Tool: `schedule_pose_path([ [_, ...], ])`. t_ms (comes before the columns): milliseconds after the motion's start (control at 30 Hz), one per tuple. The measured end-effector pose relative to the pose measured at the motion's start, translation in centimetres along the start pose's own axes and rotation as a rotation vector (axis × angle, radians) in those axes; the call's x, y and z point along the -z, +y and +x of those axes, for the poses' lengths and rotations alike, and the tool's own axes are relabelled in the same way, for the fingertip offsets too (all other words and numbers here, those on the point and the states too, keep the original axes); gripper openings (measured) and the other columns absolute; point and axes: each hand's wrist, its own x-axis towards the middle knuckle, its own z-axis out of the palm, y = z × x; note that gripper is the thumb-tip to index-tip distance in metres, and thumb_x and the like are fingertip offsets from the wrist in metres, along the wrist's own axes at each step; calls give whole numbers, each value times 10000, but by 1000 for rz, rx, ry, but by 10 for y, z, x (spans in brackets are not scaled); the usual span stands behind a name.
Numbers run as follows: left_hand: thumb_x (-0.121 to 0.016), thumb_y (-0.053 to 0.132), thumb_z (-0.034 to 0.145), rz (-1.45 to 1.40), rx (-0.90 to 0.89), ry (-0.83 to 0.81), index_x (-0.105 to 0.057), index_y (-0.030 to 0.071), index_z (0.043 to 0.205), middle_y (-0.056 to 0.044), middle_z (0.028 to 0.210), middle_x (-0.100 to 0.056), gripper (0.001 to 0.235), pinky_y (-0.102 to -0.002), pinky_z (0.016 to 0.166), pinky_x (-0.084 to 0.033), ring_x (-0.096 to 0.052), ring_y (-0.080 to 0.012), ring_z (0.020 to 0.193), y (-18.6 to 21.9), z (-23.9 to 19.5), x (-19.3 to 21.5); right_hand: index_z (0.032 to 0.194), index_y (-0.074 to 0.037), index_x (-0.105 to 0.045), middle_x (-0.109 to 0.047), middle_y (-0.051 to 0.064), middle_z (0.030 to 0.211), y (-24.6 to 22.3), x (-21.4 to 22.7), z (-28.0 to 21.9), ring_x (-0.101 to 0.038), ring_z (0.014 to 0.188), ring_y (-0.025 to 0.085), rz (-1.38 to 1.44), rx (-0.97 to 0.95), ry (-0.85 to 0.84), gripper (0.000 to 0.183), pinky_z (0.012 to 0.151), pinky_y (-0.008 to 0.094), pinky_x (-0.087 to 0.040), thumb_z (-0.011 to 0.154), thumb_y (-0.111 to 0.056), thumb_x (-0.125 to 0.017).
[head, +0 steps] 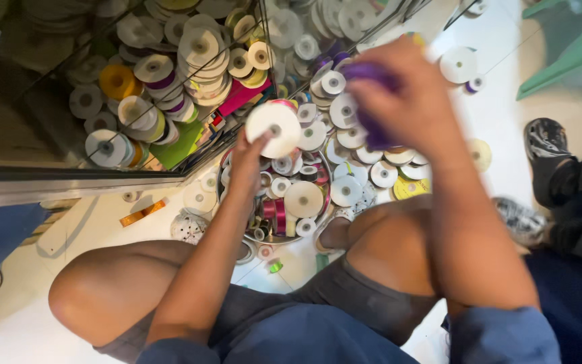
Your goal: The person sits on the floor and wipes multiple ribbon spools with a purple cloth. They pick up spools from a metal tray, wipe both sides, and place them back into a glass display cabinet.
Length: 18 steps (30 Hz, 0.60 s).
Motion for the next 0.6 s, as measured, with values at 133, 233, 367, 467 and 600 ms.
schedule_pose_path([
  [133, -830, 143, 662, -610, -217, -97, -595, 98, 1375, -123, 1235, -710, 753, -392, 911, -564, -659, -284, 1149, -7, -2, 19, 1275, -130, -650, -653, 79, 1119, -36, -77, 5, -646, 1034, 238, 10, 165, -57, 364, 894, 380, -486, 931, -250, -636],
  [233, -693, 144, 861, -914, -254, -255, -643, 98, 1293, -142, 1246, -710, 437, -514, 1036, -550, -704, -285, 1116, 2, -27, 38, 1325, -139, -613, -622, 164, 1137, -46, -132, 5, -643, 1101, 420, 139, 304, 11, 393, 976, 500, -529, 960, -257, -696],
  [367, -552, 654, 843, -942, -310, -324, -679, 137, 1196, -62, 1219, -701, 639, -478, 1139, -499, -648, -252, 1182, 47, -77, 51, 1360, -202, -585, -588, 150, 1221, -59, -183, 3, -657, 1130, 403, 67, 404, 167, 416, 989, 497, -553, 991, -388, -630],
  [467, -562, 588, 876, -872, -374, -252, -719, 170, 1137, -23, 1129, -739, 517, -422, 1106, -555, -694, -220, 1091, 58, -74, 71, 1400, -239, -562, -596, 115, 1292, -72, -200, -3, -680, 1131, 349, 58, 526, 206, 415, 967, 449, -566, 1051, -450, -488],
  [600, -508, 565, 883, -854, -399, -213, -537, 224, 1512, -71, 1315, -656, 716, -490, 1210, -547, -643, -263, 1259, 57, -75, 87, 1430, -257, -530, -631, 87, 1289, -60, -218, 18, -689, 995, 331, -37, 714, 293, 379, 844, 437, -599, 1117, -363, -343],
])
